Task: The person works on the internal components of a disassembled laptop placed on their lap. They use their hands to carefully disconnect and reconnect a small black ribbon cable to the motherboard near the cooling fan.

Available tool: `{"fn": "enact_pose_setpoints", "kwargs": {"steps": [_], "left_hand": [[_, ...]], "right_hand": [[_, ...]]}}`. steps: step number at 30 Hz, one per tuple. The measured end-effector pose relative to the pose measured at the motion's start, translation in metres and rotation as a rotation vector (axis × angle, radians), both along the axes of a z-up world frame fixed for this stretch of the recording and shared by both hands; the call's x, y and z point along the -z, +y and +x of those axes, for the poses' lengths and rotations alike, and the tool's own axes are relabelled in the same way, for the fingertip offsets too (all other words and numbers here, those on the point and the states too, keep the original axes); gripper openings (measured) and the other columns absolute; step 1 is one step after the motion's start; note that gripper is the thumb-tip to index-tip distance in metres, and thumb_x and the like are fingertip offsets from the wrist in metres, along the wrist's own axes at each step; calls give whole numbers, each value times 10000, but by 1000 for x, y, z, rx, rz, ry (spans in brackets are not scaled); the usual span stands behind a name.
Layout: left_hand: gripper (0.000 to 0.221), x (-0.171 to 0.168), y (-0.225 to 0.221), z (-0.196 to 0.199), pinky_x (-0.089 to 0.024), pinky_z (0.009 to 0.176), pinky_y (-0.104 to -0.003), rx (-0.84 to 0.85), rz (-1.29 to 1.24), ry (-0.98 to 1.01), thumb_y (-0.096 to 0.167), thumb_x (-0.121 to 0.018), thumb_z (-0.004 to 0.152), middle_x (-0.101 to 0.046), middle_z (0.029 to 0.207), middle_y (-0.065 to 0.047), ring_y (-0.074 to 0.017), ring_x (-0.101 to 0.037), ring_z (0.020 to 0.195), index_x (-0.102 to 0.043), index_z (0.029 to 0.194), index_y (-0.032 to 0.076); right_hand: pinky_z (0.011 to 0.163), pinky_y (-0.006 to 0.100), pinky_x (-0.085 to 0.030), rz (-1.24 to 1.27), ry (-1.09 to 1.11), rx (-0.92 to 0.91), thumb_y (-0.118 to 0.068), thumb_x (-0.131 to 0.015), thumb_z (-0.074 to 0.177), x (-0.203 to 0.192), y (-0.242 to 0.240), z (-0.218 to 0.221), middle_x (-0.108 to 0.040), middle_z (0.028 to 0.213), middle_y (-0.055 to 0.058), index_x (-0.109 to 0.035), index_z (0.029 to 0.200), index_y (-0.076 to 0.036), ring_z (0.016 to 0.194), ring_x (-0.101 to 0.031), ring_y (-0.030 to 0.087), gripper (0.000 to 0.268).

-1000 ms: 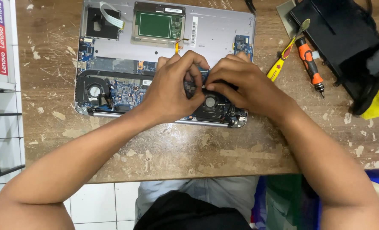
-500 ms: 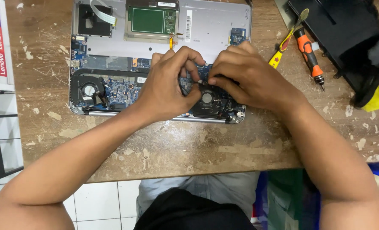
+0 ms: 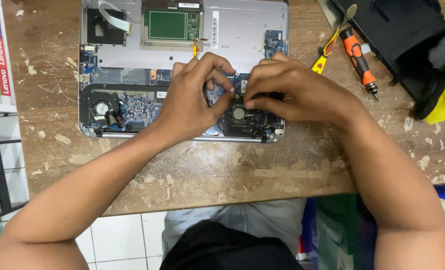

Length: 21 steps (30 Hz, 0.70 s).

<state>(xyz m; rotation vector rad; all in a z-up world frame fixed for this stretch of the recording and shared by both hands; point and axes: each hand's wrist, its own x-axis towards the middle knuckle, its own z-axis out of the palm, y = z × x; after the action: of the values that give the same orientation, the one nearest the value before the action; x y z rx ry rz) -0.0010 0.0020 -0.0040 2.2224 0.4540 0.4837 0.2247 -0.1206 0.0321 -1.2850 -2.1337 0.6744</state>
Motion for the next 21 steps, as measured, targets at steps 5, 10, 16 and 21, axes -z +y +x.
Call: {"fn": "enact_pose_setpoints", "kwargs": {"steps": [5,10,16,21], "left_hand": [[347,1,0,1,-330,981,-391,-6,-10,3,144,-826,995,-759,942,83,-168,-590,870,-586,1243,186],[366,-3,-1,1,-341,1013,-411,-9,-36,20,122,-822,979,-779,948,84,-156,-617,860,-574,1243,177],[384,-3,-3,2,-342,1066,-427,-25,-41,9,168,-838,990,-812,962,73,-140,-656,842,-567,1262,162],[420,-4,-3,2,-332,1092,-444,-31,-57,8,171,-850,965,-843,975,71,-126,-687,838,-557,1265,157]], "right_hand": [[917,410,-365,-66,11,-50,-190,-753,1048,-3,-1,3,-747,1012,14,-805,1057,-89,929,-668,217,114],[887,414,-360,85,-12,17,-83,-795,1051,4,0,-1,-732,1028,44,-800,1086,-43,945,-692,243,53],[921,413,-402,232,54,127,23,-807,1071,9,0,-2,-732,1086,118,-797,1129,-4,953,-673,273,65],[892,387,-367,235,146,107,-62,-820,1057,22,2,-8,-780,1090,73,-804,1148,-35,948,-701,234,96]]}}
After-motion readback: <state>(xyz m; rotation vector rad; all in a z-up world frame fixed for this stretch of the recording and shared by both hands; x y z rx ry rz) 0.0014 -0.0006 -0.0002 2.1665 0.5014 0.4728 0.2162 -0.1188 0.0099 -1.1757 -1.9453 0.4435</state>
